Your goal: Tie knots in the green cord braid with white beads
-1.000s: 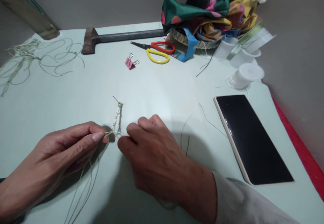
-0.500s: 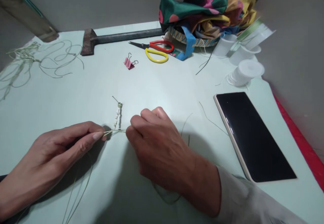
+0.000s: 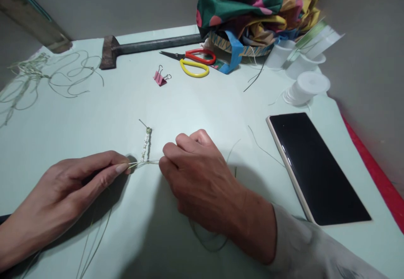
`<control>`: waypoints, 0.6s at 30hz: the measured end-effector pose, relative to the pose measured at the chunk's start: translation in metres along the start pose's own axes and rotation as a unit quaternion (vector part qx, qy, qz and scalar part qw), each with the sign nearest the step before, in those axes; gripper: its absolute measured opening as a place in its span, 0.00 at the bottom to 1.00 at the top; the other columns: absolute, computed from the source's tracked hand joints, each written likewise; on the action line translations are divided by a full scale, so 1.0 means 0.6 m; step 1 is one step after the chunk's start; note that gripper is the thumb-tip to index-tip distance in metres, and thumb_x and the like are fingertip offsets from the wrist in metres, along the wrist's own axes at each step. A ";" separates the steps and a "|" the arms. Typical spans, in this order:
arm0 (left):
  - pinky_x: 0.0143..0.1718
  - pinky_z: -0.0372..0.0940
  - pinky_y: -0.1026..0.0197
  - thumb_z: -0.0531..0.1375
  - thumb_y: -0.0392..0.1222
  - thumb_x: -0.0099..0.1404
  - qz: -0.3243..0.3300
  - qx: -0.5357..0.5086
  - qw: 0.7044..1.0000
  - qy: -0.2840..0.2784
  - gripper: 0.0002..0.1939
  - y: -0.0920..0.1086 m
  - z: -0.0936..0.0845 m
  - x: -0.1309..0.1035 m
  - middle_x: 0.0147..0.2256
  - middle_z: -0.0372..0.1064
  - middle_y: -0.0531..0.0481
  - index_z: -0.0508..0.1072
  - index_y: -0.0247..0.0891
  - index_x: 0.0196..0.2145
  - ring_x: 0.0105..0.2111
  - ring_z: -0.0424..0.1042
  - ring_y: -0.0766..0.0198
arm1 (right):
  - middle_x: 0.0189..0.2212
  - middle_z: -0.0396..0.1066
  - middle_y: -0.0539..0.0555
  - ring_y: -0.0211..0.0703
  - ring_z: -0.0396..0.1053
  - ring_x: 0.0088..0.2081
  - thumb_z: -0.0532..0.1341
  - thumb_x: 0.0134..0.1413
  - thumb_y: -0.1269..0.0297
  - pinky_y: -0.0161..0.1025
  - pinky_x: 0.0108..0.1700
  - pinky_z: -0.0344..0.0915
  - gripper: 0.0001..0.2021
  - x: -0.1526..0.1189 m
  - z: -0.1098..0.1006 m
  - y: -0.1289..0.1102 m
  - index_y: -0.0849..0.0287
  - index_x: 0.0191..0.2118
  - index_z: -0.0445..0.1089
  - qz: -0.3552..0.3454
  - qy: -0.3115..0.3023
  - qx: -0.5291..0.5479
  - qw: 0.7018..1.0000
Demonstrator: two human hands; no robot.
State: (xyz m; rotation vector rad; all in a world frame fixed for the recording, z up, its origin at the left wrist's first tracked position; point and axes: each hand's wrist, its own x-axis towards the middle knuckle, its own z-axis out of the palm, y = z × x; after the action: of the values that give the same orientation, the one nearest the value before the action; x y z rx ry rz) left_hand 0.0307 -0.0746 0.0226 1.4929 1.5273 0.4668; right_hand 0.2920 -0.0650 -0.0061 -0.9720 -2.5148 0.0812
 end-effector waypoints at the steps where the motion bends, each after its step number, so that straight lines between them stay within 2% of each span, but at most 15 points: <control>1: 0.30 0.59 0.59 0.67 0.53 0.74 0.023 0.034 0.999 0.014 0.13 0.000 0.001 -0.001 0.30 0.80 0.51 0.84 0.47 0.34 0.30 0.70 0.56 | 0.29 0.66 0.52 0.47 0.58 0.35 0.60 0.47 0.82 0.49 0.40 0.56 0.11 0.000 0.000 0.001 0.57 0.28 0.71 -0.002 0.001 -0.002 1.000; 4: 0.31 0.61 0.59 0.61 0.52 0.78 0.078 0.101 0.991 0.032 0.17 -0.007 0.002 0.000 0.28 0.80 0.52 0.83 0.46 0.33 0.27 0.71 0.59 | 0.28 0.65 0.51 0.47 0.58 0.34 0.61 0.45 0.82 0.49 0.40 0.56 0.11 0.002 0.004 0.003 0.57 0.28 0.70 -0.004 -0.006 -0.010 1.000; 8: 0.28 0.60 0.59 0.59 0.53 0.80 0.111 0.110 0.988 0.017 0.20 -0.020 -0.004 0.006 0.29 0.82 0.51 0.84 0.46 0.34 0.26 0.73 0.59 | 0.29 0.67 0.52 0.48 0.59 0.34 0.60 0.47 0.83 0.49 0.41 0.57 0.12 0.002 0.007 0.005 0.56 0.29 0.69 0.012 -0.014 -0.006 1.000; 12: 0.29 0.64 0.59 0.59 0.57 0.80 0.064 0.108 0.992 -0.005 0.21 -0.019 -0.013 0.007 0.34 0.87 0.47 0.87 0.46 0.37 0.31 0.78 0.55 | 0.41 0.78 0.58 0.53 0.69 0.42 0.59 0.57 0.82 0.51 0.47 0.63 0.13 -0.007 -0.002 -0.001 0.56 0.34 0.74 0.040 -0.004 0.046 0.998; 14: 0.28 0.64 0.60 0.61 0.60 0.77 0.035 0.082 0.996 -0.009 0.22 -0.019 -0.013 0.005 0.35 0.87 0.46 0.87 0.46 0.36 0.31 0.76 0.55 | 0.47 0.81 0.61 0.55 0.71 0.46 0.59 0.60 0.82 0.52 0.50 0.66 0.13 -0.013 -0.008 -0.010 0.56 0.35 0.75 0.039 0.004 0.065 0.997; 18: 0.28 0.67 0.61 0.64 0.64 0.74 0.001 0.009 1.000 -0.003 0.22 -0.028 -0.008 0.003 0.35 0.86 0.46 0.88 0.47 0.34 0.30 0.74 0.56 | 0.50 0.82 0.61 0.52 0.71 0.51 0.57 0.63 0.84 0.49 0.55 0.70 0.16 -0.022 -0.015 -0.033 0.57 0.37 0.77 0.037 0.041 0.059 0.997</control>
State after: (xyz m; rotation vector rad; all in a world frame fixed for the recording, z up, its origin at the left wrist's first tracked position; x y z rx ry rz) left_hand 0.0177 -0.0748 0.0112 1.5092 1.5294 0.4513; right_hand 0.2919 -0.0893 0.0013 -0.9982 -2.3705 0.2062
